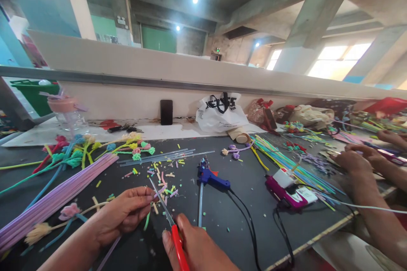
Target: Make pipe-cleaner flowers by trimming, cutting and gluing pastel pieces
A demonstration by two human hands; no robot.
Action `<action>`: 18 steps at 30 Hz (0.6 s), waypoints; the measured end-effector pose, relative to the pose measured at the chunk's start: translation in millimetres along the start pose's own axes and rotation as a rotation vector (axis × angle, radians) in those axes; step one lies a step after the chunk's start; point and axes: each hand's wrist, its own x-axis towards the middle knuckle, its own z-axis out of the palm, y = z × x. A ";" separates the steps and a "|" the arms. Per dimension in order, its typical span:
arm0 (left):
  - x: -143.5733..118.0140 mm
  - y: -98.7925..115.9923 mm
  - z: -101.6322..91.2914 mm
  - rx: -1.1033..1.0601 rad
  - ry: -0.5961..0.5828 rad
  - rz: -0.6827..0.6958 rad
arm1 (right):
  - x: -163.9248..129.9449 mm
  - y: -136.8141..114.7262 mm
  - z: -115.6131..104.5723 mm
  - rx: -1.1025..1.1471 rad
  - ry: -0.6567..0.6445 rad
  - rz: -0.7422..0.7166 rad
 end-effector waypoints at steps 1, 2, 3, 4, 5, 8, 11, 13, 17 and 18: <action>0.1 0.1 -0.1 0.000 -0.003 0.005 | 0.5 -0.5 -0.5 0.002 -0.009 -0.003; 0.2 0.4 -0.1 0.001 -0.005 0.007 | 1.0 -1.1 -1.1 0.001 -0.014 -0.006; 0.2 0.7 0.0 0.002 -0.005 0.008 | 1.6 -1.7 -1.8 -0.002 -0.012 -0.006; 0.3 1.2 0.2 0.002 -0.002 0.006 | 1.9 -2.4 -2.6 -0.006 -0.013 -0.006; 0.3 1.7 0.5 0.002 0.002 0.004 | 2.0 -3.0 -3.5 -0.007 -0.020 -0.004; 0.5 2.8 1.3 -0.004 0.014 0.001 | 0.9 -4.3 -5.4 0.003 -0.034 -0.010; 0.8 2.7 1.1 -0.005 0.011 0.003 | -0.8 -4.2 -5.4 0.017 -0.036 -0.016; 1.1 2.1 0.6 -0.005 0.003 0.007 | -1.3 -3.7 -4.4 0.014 -0.031 -0.002; 1.1 1.3 0.5 0.009 0.020 0.003 | -0.6 -4.6 -3.2 0.008 -0.011 0.004; 1.0 1.3 0.6 0.012 0.026 0.000 | -0.2 -5.6 -3.3 0.006 -0.009 0.003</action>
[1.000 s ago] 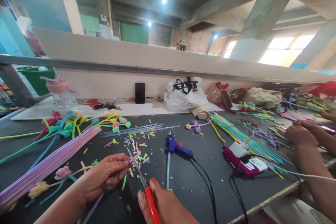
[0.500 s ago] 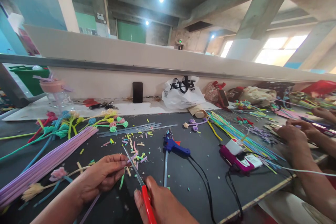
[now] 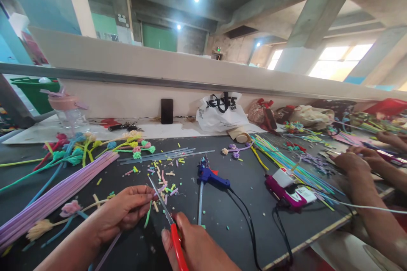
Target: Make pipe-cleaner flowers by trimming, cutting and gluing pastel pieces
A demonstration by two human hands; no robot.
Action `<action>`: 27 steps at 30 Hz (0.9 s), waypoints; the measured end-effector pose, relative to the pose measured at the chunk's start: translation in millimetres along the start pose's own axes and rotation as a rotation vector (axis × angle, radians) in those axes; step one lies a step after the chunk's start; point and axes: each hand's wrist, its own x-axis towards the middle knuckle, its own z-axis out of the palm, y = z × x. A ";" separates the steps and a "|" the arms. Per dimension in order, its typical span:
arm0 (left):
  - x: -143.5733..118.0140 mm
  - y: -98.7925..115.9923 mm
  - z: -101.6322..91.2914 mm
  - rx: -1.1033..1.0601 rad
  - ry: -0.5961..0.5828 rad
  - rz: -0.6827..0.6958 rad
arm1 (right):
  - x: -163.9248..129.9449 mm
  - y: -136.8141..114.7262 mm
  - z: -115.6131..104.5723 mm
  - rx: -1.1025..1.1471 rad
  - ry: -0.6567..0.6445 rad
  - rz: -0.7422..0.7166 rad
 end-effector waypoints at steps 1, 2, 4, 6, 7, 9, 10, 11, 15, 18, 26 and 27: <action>-0.1 0.0 0.0 0.002 0.002 -0.001 | 0.4 -1.3 -0.3 -0.005 -0.006 0.005; -0.2 0.1 -0.1 0.002 -0.001 0.002 | 0.9 -2.8 -0.5 -0.012 -0.008 0.013; -0.2 -0.1 -0.5 0.004 -0.015 0.013 | 2.1 -5.3 -0.4 -0.015 -0.010 0.025; -0.3 -0.3 -1.0 0.002 -0.031 0.020 | 3.7 -6.4 0.8 0.001 -0.001 0.017; -0.4 -0.4 -1.0 0.002 -0.037 0.018 | 4.7 -6.3 1.8 0.010 0.009 0.016; -0.7 0.0 -0.4 0.002 -0.031 0.010 | 7.0 -5.5 4.0 0.016 0.049 0.025; -1.0 0.4 0.1 0.001 -0.023 0.005 | 8.0 -5.1 4.8 0.015 0.063 0.023; -1.2 0.9 0.8 0.001 -0.014 0.000 | 8.9 -4.7 5.4 0.015 0.070 0.022; -1.8 3.0 3.3 -0.005 -0.004 -0.009 | 10.9 -4.8 6.6 0.043 0.061 0.044; -2.0 3.7 3.3 -0.003 -0.001 -0.001 | 10.6 -4.1 7.5 0.077 0.112 0.057; -1.8 3.2 -3.4 -0.048 -0.034 0.070 | -0.6 -0.5 -4.1 0.085 -0.007 0.016; -1.4 3.0 -3.6 -0.050 -0.039 0.073 | -1.8 -1.3 -5.6 0.087 -0.029 0.007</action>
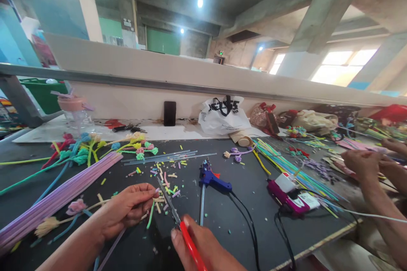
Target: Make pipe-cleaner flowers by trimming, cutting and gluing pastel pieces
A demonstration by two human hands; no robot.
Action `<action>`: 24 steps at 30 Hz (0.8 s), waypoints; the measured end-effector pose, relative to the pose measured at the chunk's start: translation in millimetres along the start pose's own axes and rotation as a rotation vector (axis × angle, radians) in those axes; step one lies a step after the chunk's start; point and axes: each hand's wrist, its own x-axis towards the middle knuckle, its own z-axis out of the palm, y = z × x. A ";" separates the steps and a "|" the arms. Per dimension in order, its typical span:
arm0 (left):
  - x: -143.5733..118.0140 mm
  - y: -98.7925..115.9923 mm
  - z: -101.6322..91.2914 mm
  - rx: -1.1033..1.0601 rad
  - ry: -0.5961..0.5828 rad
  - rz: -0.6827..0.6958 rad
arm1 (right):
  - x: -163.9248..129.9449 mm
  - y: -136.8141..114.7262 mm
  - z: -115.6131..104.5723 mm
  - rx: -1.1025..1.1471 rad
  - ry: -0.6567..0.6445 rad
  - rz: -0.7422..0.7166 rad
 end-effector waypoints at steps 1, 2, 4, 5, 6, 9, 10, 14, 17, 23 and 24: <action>0.3 -0.2 0.0 0.001 -0.005 0.000 | -0.9 -1.0 -0.9 -0.002 -0.024 -0.008; 0.5 -0.5 0.1 0.003 -0.006 0.001 | -1.3 -2.1 -1.4 -0.011 -0.036 -0.015; 0.7 -1.0 0.4 0.007 0.001 0.004 | -1.6 -4.1 -1.2 -0.040 -0.021 -0.014; 0.6 -1.2 0.3 0.009 0.007 0.005 | -1.6 -4.9 -0.8 -0.051 0.000 -0.011; 0.4 -1.5 0.2 0.012 0.011 0.006 | -1.6 -5.5 -0.2 -0.060 0.013 -0.012; -0.1 -1.8 -0.5 0.019 0.024 0.003 | -1.5 -6.7 1.5 -0.087 -0.010 -0.020; -0.2 -1.8 -0.5 0.022 0.025 0.004 | -1.2 -6.9 2.1 -0.097 -0.017 -0.022; -0.4 -1.2 1.1 0.037 0.023 0.007 | 2.7 -5.1 4.5 -0.114 0.009 0.004; -0.3 -1.6 2.3 0.037 0.023 0.012 | 5.2 -0.8 4.5 -0.076 0.052 0.033; 0.9 -3.3 0.9 0.043 0.028 -0.004 | -0.3 1.3 1.5 -0.032 0.058 0.038; 1.0 -3.5 0.4 0.040 0.021 -0.002 | -1.8 0.6 2.1 -0.043 0.046 0.034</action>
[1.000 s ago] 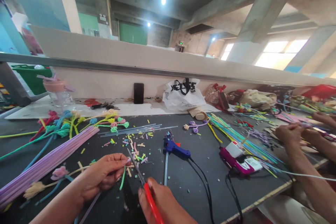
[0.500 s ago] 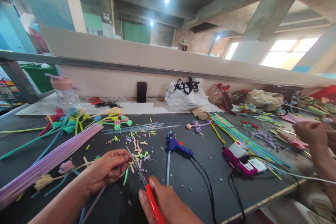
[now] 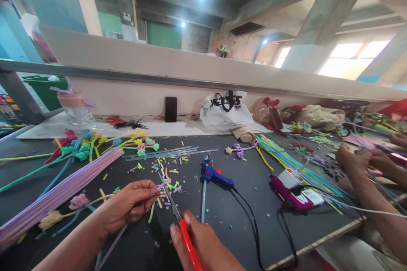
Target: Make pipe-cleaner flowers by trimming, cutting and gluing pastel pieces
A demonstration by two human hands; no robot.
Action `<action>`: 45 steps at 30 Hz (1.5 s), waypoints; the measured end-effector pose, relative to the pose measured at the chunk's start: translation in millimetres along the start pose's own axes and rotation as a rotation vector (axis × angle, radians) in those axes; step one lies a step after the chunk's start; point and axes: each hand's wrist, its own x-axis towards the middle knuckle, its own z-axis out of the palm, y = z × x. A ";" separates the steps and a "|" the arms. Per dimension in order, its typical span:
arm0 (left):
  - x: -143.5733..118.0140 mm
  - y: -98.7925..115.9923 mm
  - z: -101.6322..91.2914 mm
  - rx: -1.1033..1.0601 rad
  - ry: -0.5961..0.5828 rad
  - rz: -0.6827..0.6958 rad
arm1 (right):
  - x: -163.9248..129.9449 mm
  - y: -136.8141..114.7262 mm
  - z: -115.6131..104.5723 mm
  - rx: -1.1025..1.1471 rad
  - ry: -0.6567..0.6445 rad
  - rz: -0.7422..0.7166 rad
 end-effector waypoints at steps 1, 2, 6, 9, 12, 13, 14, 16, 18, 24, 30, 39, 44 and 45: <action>0.1 -0.2 -0.4 -0.006 -0.005 0.003 | -1.3 -0.7 1.0 -0.010 -0.001 -0.010; 0.0 -0.3 -0.7 -0.010 -0.010 0.004 | -2.4 -1.3 2.3 -0.018 0.004 -0.022; -0.9 0.1 -0.1 -0.012 0.009 -0.014 | -3.0 -4.1 7.3 -0.042 0.082 -0.027; -1.1 0.8 1.0 -0.019 0.014 -0.028 | -0.9 -7.8 6.2 -0.053 0.027 -0.010; -0.2 1.1 0.7 -0.025 0.008 -0.033 | 0.3 -9.9 2.6 -0.052 -0.027 -0.002; 0.2 1.0 0.3 -0.026 0.006 -0.032 | 0.4 -9.6 1.6 -0.049 -0.033 -0.004; 0.4 0.8 0.0 -0.024 0.003 -0.029 | 0.5 -8.8 1.0 -0.043 -0.042 -0.011; 0.5 0.5 -0.4 -0.015 0.000 -0.026 | 1.1 -6.2 1.2 -0.032 -0.052 -0.032; 0.1 0.2 -0.3 -0.012 0.002 -0.029 | 2.5 -3.4 3.1 -0.023 -0.055 -0.056; -1.0 1.9 1.5 -0.022 -0.007 -0.034 | 6.6 0.8 9.3 -0.060 -0.007 -0.029; -1.9 2.0 1.7 -0.013 -0.001 -0.035 | 2.1 -2.5 0.0 -0.019 -0.076 -0.049; -1.9 0.9 -1.4 -0.005 -0.011 -0.042 | 3.8 3.2 7.6 -0.081 -0.002 -0.098; -0.4 -1.8 -4.9 -0.002 -0.023 -0.036 | -0.6 -7.6 1.1 -0.057 -0.016 -0.088; -0.1 -1.9 -4.9 -0.004 -0.024 -0.036 | -0.9 -9.2 1.1 -0.046 -0.019 -0.089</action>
